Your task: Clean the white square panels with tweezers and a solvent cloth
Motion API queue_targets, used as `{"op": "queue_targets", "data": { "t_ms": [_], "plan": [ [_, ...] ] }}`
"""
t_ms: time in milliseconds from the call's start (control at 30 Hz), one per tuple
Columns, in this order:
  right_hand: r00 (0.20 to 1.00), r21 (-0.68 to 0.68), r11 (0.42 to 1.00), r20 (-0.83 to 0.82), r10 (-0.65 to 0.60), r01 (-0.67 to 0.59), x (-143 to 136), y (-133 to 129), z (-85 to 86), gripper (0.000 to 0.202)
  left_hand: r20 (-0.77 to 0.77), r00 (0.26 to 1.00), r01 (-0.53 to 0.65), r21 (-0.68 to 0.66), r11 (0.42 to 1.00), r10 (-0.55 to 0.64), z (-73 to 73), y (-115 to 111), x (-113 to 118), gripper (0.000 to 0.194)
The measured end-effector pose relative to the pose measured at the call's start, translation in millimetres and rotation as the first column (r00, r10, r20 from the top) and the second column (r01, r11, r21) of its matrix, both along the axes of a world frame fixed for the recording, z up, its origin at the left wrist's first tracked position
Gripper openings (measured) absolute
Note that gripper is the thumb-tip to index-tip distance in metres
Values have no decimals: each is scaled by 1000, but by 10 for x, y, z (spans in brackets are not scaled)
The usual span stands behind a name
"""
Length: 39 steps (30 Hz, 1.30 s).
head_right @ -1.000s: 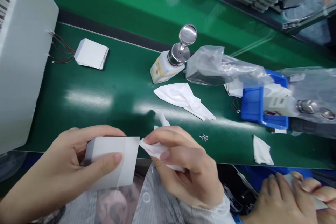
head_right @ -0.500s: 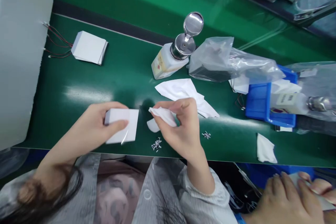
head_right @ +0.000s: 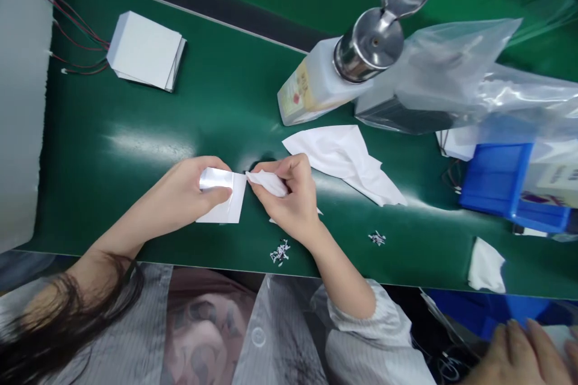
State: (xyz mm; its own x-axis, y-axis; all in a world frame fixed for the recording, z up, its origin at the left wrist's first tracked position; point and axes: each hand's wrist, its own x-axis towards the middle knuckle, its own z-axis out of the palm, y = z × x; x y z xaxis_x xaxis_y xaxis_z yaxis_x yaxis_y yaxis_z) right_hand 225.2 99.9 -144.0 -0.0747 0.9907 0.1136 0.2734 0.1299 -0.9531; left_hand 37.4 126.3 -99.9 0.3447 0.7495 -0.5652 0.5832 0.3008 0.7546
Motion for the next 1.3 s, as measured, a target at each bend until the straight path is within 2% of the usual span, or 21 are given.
{"op": "queue_targets", "data": {
  "t_ms": [67, 233, 367, 433, 567, 633, 800, 1000, 1133, 1300],
  "plan": [
    [1000, 8, 1000, -18, -12, 12, 1, 0, -12, 44, -15, 1000, -2, -17, 1000, 1, 2, 1, 5, 25],
    [999, -30, 999, 52, -14, 16, 26, -4, -5, 44, -21, 1000, 4, -30, 1000, -5, 13, 3, 7, 25],
    [1000, -27, 1000, -21, -17, 16, 6, 16, 28, 45, -21, 1000, 2, -21, 1000, -2, 23, 7, 2, 21],
    [1000, -43, 999, -5, 0, 0, -7, 27, 37, 45, -24, 1000, -3, -17, 1000, 3, 20, 6, 3, 20],
    [997, -56, 996, -27, -70, 69, -23, 36, 44, 46, -19, 1000, -9, -40, 999, 8, 15, 5, 12, 22],
    [996, -55, 997, -53, -65, 62, -29, 39, 43, 45, -10, 1000, -8, -39, 999, 8, 15, 8, 13, 19],
    [997, -18, 997, -11, -72, 72, -14, 44, 27, 46, 10, 1000, -4, -17, 1000, 4, 9, 13, 5, 17],
    [998, -34, 998, 39, -43, 44, 17, 40, 11, 45, -14, 1000, -17, -20, 1000, 17, -3, 12, 7, 22],
    [999, -33, 999, -1, -32, 32, 10, 43, 21, 45, -1, 1000, -15, -5, 1000, 15, -6, 14, 9, 21],
    [995, -9, 997, -53, -79, 78, 21, 27, 30, 47, -27, 1000, -17, -48, 999, 16, -7, 9, 6, 26]
  ]
}}
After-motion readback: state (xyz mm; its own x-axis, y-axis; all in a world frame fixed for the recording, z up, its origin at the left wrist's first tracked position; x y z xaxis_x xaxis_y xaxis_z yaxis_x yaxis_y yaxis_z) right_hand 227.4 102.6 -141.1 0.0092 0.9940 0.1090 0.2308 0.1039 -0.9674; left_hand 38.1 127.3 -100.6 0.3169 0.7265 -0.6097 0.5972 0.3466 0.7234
